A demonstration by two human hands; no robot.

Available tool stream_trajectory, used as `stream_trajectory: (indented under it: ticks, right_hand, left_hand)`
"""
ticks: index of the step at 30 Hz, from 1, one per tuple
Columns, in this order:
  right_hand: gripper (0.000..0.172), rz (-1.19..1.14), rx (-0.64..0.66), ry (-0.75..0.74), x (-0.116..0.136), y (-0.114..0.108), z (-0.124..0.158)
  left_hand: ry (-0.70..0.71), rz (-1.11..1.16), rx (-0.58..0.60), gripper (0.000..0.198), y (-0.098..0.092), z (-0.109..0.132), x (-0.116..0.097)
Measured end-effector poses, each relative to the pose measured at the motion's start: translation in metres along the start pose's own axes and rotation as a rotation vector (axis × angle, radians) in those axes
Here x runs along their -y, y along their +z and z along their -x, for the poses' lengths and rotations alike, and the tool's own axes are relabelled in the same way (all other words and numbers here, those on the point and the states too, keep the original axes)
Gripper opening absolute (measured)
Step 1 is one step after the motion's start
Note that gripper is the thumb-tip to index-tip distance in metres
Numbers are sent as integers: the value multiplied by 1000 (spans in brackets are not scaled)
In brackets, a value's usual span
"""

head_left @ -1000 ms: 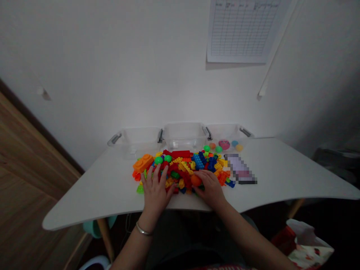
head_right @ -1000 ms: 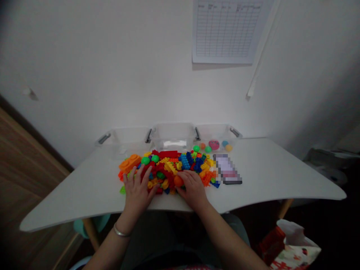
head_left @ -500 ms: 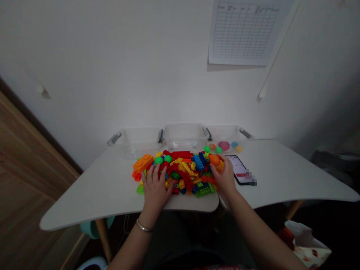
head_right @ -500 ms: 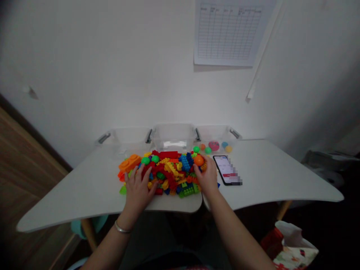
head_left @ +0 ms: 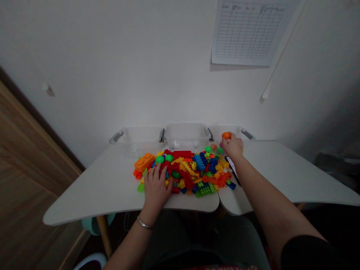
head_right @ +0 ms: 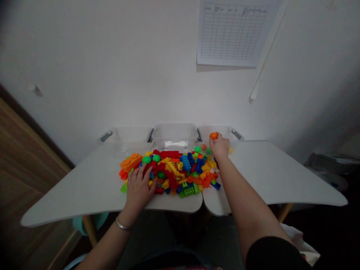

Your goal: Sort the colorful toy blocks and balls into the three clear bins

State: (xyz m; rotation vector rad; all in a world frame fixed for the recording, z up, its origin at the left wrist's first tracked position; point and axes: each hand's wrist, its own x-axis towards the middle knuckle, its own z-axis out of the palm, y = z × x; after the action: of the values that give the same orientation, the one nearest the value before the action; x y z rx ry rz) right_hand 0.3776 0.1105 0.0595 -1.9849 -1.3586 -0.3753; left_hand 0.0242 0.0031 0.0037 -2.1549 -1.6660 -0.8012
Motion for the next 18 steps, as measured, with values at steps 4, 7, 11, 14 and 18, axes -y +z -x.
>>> stream_trajectory:
  ticks: [4,7,11,14,18]
  right_hand:
    - [49,-33,10,-13,-3,5,-1]
    - [48,-123,18,-45,-7,8,0]
    - [46,-169,22,-87,-14,11,-1]
    - [44,-214,28,-108,-16,9,-2]
    - [40,-351,-79,-163,0,-7,1]
  left_hand:
    - [7,-24,-10,49,0,0,0]
    - [11,-33,-9,49,0,0,0]
    - [16,-38,-17,49,0,0,0]
    - [17,-43,-30,48,1,0,1]
    - [24,-42,-43,49,3,0,2]
